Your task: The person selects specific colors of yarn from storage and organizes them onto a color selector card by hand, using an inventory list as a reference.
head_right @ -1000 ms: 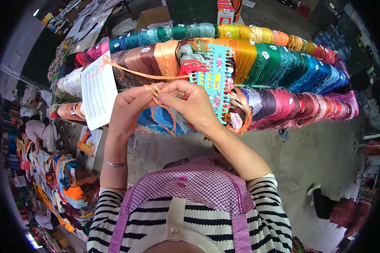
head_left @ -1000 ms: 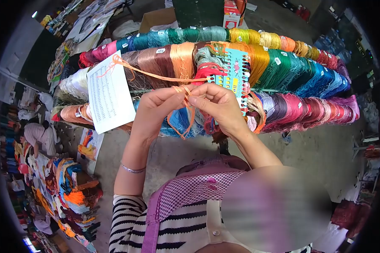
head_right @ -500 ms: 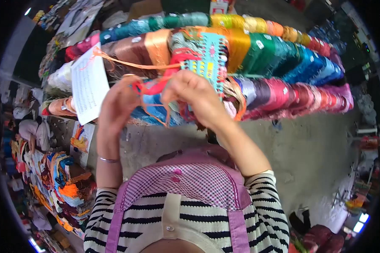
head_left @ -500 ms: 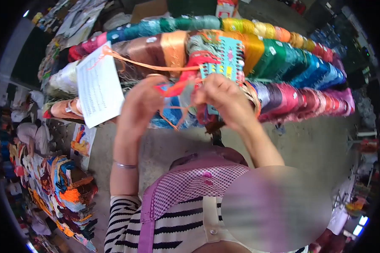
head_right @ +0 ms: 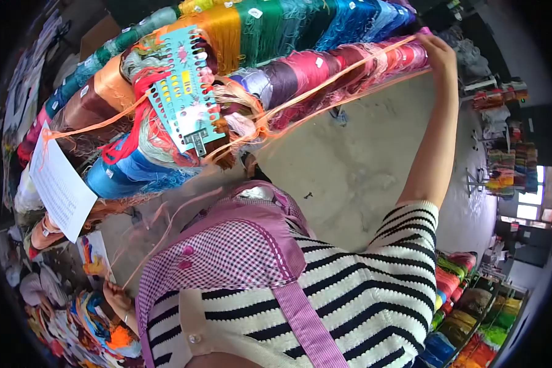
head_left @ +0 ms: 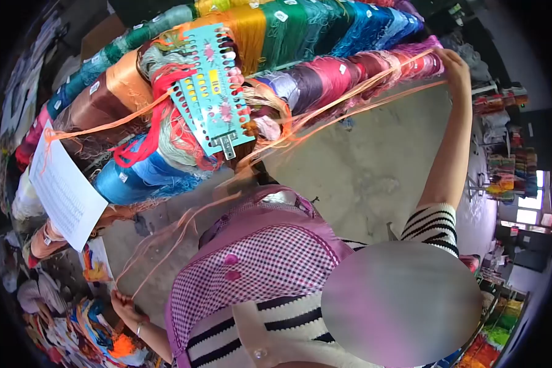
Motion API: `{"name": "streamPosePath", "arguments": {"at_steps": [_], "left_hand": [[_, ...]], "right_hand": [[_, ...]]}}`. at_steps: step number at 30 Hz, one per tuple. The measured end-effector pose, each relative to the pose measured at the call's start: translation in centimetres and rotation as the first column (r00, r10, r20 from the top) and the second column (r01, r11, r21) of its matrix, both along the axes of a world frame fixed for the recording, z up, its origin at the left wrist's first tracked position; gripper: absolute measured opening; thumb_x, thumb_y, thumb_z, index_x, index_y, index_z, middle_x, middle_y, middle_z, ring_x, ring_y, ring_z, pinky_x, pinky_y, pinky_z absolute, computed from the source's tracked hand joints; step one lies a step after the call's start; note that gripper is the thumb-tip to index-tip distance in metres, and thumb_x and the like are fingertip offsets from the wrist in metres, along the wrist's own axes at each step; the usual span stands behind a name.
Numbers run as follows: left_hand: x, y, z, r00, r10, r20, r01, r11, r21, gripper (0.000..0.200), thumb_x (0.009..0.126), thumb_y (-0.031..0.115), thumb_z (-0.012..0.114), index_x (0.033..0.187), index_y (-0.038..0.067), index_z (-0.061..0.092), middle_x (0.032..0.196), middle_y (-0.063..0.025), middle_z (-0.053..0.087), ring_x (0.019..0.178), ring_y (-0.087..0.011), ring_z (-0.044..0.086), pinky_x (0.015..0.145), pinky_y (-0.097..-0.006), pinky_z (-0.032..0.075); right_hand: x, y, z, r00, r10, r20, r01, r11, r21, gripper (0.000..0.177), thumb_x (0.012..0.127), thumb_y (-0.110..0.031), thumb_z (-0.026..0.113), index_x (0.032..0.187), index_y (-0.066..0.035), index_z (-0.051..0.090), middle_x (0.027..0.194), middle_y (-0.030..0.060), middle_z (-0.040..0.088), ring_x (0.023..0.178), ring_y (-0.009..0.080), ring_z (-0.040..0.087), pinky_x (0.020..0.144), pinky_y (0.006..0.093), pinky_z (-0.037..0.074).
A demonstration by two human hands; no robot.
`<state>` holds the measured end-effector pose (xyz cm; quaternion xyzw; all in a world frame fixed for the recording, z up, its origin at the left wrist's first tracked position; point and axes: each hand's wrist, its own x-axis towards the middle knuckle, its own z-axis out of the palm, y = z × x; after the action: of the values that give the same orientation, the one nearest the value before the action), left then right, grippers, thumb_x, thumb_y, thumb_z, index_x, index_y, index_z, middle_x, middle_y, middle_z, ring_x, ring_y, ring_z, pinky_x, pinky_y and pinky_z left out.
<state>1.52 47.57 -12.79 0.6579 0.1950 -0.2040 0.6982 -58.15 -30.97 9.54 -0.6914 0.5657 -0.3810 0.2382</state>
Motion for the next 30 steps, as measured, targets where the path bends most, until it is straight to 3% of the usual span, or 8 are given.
{"name": "streamPosePath", "arguments": {"at_steps": [3,6,11,12,14,18,20,30], "left_hand": [[-0.6,0.5,0.5,0.965,0.243,0.099,-0.26,0.937,0.233,0.019,0.092,0.027,0.052,0.081,0.012,0.055,0.057,0.0066,0.033,0.047,-0.006,0.031,0.044,-0.0224,0.025],[1.7,1.1,-1.2,0.989,-0.128,0.069,0.089,0.909,0.408,0.018,0.091,0.025,0.054,0.082,0.01,0.055,0.063,0.0049,0.041,0.052,-0.0077,0.037,0.046,-0.0229,0.03],[-3.0,-17.9,8.5,0.863,-0.503,0.048,0.492,0.859,0.144,0.022,0.092,0.016,0.051,0.071,0.009,0.049,0.066,0.0061,0.039,0.057,-0.0054,0.036,0.053,-0.0192,0.03],[-4.1,-22.8,12.7,0.566,-0.806,0.174,0.778,0.592,0.21,0.026,0.094,0.018,0.046,0.07,0.009,0.045,0.066,0.0056,0.037,0.057,-0.0044,0.033,0.052,-0.0202,0.025],[-5.9,-29.6,15.5,0.517,-0.786,0.339,0.754,0.606,0.253,0.024,0.09,0.015,0.045,0.068,0.007,0.044,0.065,0.0015,0.036,0.056,-0.0087,0.033,0.052,-0.0242,0.025],[-6.5,-39.8,16.4,-0.22,-0.686,0.694,0.569,0.487,0.662,0.012,0.085,0.009,0.049,0.076,0.0,0.049,0.069,-0.0049,0.045,0.056,-0.0135,0.037,0.051,-0.0276,0.029],[-6.8,-43.7,15.1,0.374,-0.829,0.415,0.925,0.368,-0.098,0.012,0.089,0.014,0.057,0.086,0.003,0.059,0.075,-0.0037,0.057,0.05,-0.0017,0.034,0.042,-0.0202,0.024],[-8.2,-46.6,12.2,0.473,-0.83,0.297,0.881,0.453,-0.135,0.029,0.093,0.027,0.057,0.078,0.003,0.056,0.059,0.002,0.05,0.039,-0.0011,0.03,0.037,-0.0195,0.018]], "right_hand": [[-3.3,-0.8,2.5,0.923,-0.378,-0.078,0.349,0.904,-0.248,0.026,0.077,-0.028,0.074,0.09,-0.005,0.073,0.076,-0.0037,0.065,0.072,0.0045,0.055,0.069,0.0202,0.043],[-2.2,0.1,3.0,0.858,-0.497,-0.133,0.438,0.841,-0.316,0.022,0.079,-0.025,0.072,0.085,-0.004,0.071,0.075,-0.003,0.064,0.07,0.0048,0.054,0.067,0.0199,0.042],[10.4,5.3,1.1,0.967,0.164,0.195,-0.114,0.963,-0.244,0.018,0.085,-0.019,0.068,0.074,-0.006,0.063,0.069,-0.0035,0.055,0.065,0.0042,0.047,0.059,0.0192,0.035],[13.9,6.8,0.2,0.962,0.222,0.157,-0.185,0.957,-0.222,0.017,0.086,-0.018,0.067,0.076,-0.005,0.064,0.072,-0.0028,0.057,0.068,0.0049,0.05,0.06,0.0196,0.037],[20.4,10.9,-2.1,0.939,0.341,0.053,-0.32,0.917,-0.24,0.015,0.087,-0.014,0.064,0.08,-0.002,0.064,0.078,0.0001,0.062,0.075,0.0064,0.055,0.065,0.0211,0.042],[30.7,18.9,-7.1,0.828,0.56,0.024,-0.534,0.8,-0.273,0.01,0.09,-0.008,0.058,0.09,0.0,0.063,0.088,0.0078,0.068,0.076,0.0115,0.062,0.067,0.0251,0.048],[35.0,21.7,-8.6,0.758,0.611,0.229,-0.617,0.785,-0.054,0.01,0.09,-0.008,0.057,0.095,-0.001,0.063,0.084,0.0078,0.068,0.067,0.0131,0.062,0.06,0.0255,0.048],[39.4,21.0,-13.5,0.843,0.519,0.141,-0.487,0.848,-0.209,0.013,0.079,-0.012,0.068,0.079,0.001,0.064,0.067,0.013,0.063,0.058,0.0181,0.061,0.053,0.03,0.046]]}}
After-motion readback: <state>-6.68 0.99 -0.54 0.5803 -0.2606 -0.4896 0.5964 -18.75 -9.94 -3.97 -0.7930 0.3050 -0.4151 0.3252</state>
